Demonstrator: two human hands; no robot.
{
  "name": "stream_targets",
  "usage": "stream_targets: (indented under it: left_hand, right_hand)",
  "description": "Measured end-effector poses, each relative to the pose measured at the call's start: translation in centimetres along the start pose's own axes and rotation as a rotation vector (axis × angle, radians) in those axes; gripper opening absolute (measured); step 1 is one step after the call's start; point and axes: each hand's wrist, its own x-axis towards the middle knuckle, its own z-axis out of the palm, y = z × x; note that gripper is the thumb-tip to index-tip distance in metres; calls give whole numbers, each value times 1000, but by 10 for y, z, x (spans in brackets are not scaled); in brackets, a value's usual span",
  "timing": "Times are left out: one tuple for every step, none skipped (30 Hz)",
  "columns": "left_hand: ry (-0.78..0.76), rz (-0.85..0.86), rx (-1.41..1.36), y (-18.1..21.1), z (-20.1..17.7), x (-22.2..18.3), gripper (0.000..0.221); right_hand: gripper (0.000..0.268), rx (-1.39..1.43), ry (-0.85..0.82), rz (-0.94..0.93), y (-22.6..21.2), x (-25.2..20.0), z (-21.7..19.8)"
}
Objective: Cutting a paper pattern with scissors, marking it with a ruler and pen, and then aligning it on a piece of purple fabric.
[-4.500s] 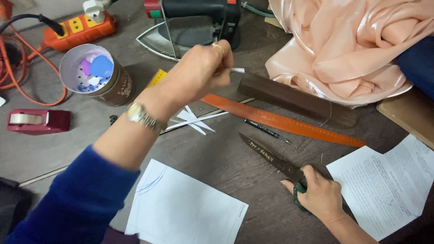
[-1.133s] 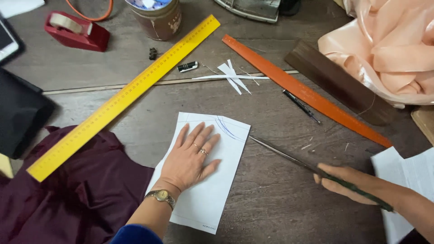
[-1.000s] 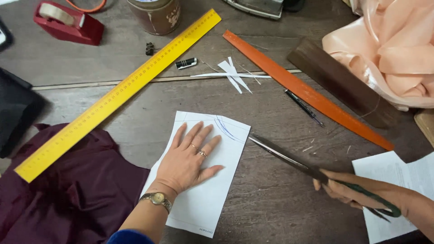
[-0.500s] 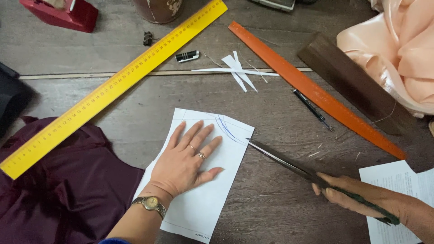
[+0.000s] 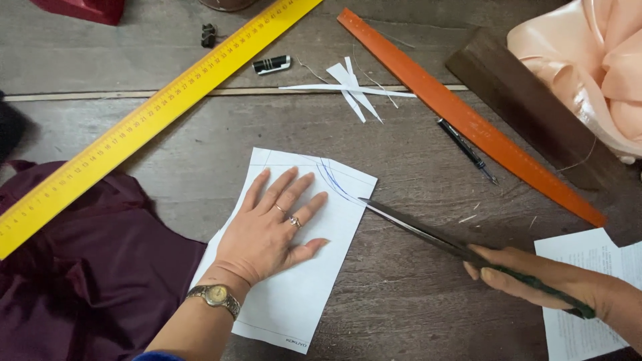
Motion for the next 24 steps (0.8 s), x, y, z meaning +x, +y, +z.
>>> stream_targets:
  left_hand:
    - [-1, -1, -2, 0, 0, 0, 61]
    - [-4, 3, -2, 0, 0, 0, 59]
    - [-6, 6, -1, 0, 0, 0, 57]
    - [-7, 4, -3, 0, 0, 0, 57]
    - [-4, 7, 0, 0, -1, 0, 56]
    - [1, 11, 2, 0, 0, 1, 56]
    - [1, 11, 1, 0, 0, 1, 56]
    - [-3, 9, -4, 0, -1, 1, 56]
    - [-6, 8, -9, 0, -1, 1, 56]
    - [-8, 7, -11, 0, 0, 1, 56]
    - [-10, 7, 2, 0, 0, 1, 56]
    - [-11, 7, 16, 0, 0, 0, 57]
    - [-13, 6, 14, 0, 0, 0, 57]
    - [-15, 6, 11, 0, -1, 0, 57]
    - [-17, 7, 7, 0, -1, 1, 57]
    - [-17, 6, 6, 0, -1, 1, 57]
    - [-18, 6, 6, 0, -1, 1, 57]
    - [-20, 7, 6, 0, -1, 1, 57]
    - [-20, 7, 5, 0, -1, 0, 57]
    - [-14, 6, -1, 0, -1, 0, 56]
    - [-8, 5, -7, 0, -1, 0, 56]
    - [-8, 5, -8, 0, -1, 1, 56]
    - [-8, 6, 2, 0, -1, 1, 56]
    - [-8, 7, 11, 0, -2, 1, 57]
  right_hand:
    - [45, 1, -2, 2, 2, 0, 0]
    - [42, -31, 10, 48, 3, -1, 0]
    - [39, -63, 22, 94, 4, -1, 0]
    - [39, -63, 20, 95, 7, 0, 1]
    - [39, -88, 31, 144, 10, 1, 2]
    - [41, -112, 43, 194, 13, 2, 3]
    - [41, -112, 42, 196, 24, 6, 4]
    - [41, -134, 72, 172, 34, 10, 6]
    - [42, -155, 102, 149, 44, 14, 8]
    - [42, -154, 100, 151, 49, 14, 10]
    - [46, -153, 112, 195, 53, 14, 11]
    - [52, -152, 124, 239, 57, 14, 12]
    - [52, -152, 121, 240, 62, 15, 15]
    - [53, -62, 140, 241, 66, 17, 17]
    - [54, 29, 159, 242, 70, 18, 19]
    - [54, 29, 158, 243, 73, 20, 20]
    - [55, 43, 160, 278, 77, 21, 22]
    - [55, 57, 163, 312, 80, 22, 24]
    - [55, 57, 162, 313, 69, 21, 23]
    - [41, -52, 170, 208, 58, 20, 21]
    - [37, -160, 178, 102, 48, 19, 20]
    - [37, -160, 178, 103, 52, 19, 22]
    - [37, -171, 207, 132, 57, 20, 24]
    - [40, -182, 235, 161, 61, 20, 26]
